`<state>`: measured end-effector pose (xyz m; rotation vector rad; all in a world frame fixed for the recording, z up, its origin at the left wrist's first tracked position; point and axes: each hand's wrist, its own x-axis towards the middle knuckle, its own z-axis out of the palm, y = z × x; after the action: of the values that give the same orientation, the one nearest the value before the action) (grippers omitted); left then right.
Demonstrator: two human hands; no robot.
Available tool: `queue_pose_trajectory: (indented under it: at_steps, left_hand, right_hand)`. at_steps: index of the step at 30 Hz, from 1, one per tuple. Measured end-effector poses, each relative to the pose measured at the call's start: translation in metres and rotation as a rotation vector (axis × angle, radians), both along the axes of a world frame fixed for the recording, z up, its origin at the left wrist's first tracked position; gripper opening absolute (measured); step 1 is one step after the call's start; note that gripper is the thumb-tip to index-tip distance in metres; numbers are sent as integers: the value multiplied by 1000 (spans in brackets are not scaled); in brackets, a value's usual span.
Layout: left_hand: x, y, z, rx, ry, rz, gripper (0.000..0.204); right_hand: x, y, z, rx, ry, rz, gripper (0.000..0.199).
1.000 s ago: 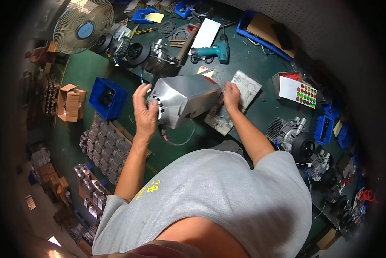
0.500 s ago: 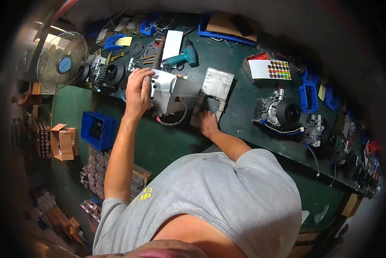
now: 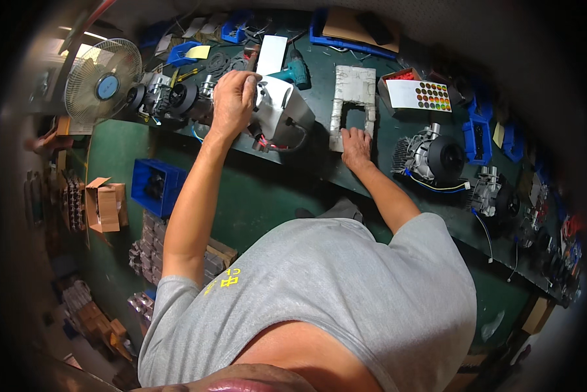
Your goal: The person assembles electrical components on a workbench, using a power drill to fasten parts, applying labels, and handling a motor and a metal housing. They move between the workbench and a pallet of similar units, placing a finished assembly onto the pallet.
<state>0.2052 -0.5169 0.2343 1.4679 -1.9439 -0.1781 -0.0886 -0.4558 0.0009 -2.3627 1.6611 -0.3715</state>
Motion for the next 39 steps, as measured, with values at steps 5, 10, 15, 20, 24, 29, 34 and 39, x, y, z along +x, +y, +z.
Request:
queue_pose_trajectory:
  at_steps: [5, 10, 15, 20, 24, 29, 34, 39]
  left_hand:
    - [-18, -15, -2, -42, -108, 123, 25]
    - [-44, -22, 3, 88, -220, 279, 40]
    - [-40, -17, 7, 130, -242, 303, 49]
    - [-40, -21, 1, 139, -248, 292, 52]
    - [-38, -20, -1, 173, -248, 307, 52]
    - [-39, -20, -7, 120, -281, 322, 49]
    - [-42, -18, -8, 85, -287, 350, 45]
    - [-46, -14, -9, 46, -311, 362, 42]
  right_hand:
    - [32, 1, 45, 565, -1157, -275, 36]
    - [65, 16, 165, 1025, -1887, -370, 31]
    - [63, 28, 160, 1003, -2101, -407, 19]
    - [50, 52, 139, 910, -2258, -153, 21]
    - [67, 79, 117, 728, -1644, -50, 38]
    - [109, 83, 71, 740, -1649, -181, 26]
    - [143, 81, 71, 696, -1682, -253, 20]
    - [160, 80, 66, 612, -1694, -252, 14]
